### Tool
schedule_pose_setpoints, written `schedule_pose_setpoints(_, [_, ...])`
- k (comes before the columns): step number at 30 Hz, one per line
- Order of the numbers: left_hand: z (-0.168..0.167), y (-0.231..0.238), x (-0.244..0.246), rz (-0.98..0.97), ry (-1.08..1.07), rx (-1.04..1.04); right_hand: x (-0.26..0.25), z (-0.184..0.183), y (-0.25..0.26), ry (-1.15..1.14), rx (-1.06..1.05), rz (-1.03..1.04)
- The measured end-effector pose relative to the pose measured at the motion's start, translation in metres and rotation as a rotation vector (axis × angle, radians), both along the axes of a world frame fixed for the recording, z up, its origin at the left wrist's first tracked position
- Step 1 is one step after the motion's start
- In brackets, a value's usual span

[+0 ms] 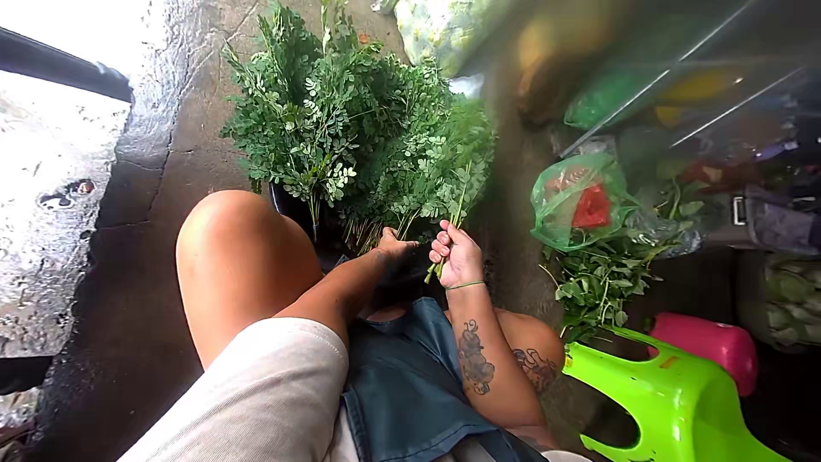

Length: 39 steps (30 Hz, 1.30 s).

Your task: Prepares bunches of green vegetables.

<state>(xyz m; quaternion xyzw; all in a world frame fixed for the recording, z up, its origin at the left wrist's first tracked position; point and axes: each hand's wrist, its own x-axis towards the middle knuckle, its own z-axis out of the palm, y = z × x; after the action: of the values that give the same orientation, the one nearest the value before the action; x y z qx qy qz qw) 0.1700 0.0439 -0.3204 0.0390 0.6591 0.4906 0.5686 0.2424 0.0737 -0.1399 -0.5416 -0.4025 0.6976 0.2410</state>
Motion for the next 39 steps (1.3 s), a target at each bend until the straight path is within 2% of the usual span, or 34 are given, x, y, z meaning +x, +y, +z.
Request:
schedule_pose_setpoints(3, [0.002,0.005,0.001,-0.022,-0.015,0.022,0.006,0.002,0.001,-0.015,-0.005,0.021])
schedule_pose_setpoints(7, [0.013,0.003,-0.009,-0.35,0.111,-0.125,0.012,0.011,0.01,-0.095,0.194,0.021])
schedule_pose_setpoints(9, [0.017,-0.004,-0.011,-0.43,0.14,-0.193,0.014,0.027,0.015,-0.089,0.311,0.023])
schedule_pose_setpoints(16, [0.018,-0.007,-0.018,-0.472,0.134,-0.259,0.025,0.112,0.029,0.097,0.719,0.076])
schedule_pose_setpoints(20, [0.007,-0.006,-0.012,-0.431,0.193,-0.258,0.015,0.131,0.035,0.258,0.803,0.112])
schedule_pose_setpoints(22, [0.011,-0.007,-0.014,-0.465,0.233,-0.276,0.005,0.119,0.036,0.262,0.769,0.158])
schedule_pose_setpoints(25, [0.025,-0.011,-0.021,-0.552,0.309,-0.343,-0.011,0.08,0.03,0.204,0.612,0.22])
schedule_pose_setpoints(29, [0.047,-0.024,-0.03,-0.704,0.456,-0.422,-0.028,0.006,0.023,0.028,0.234,0.18])
schedule_pose_setpoints(32, [0.07,-0.035,-0.038,-0.711,0.451,-0.406,-0.028,-0.046,0.027,-0.165,-0.091,0.184])
schedule_pose_setpoints(34, [0.074,-0.036,-0.044,-0.664,0.426,-0.334,-0.023,-0.059,0.031,-0.19,-0.212,0.195])
schedule_pose_setpoints(39, [0.082,-0.028,-0.052,-0.399,0.253,-0.165,-0.013,-0.045,0.042,-0.113,-0.227,0.243])
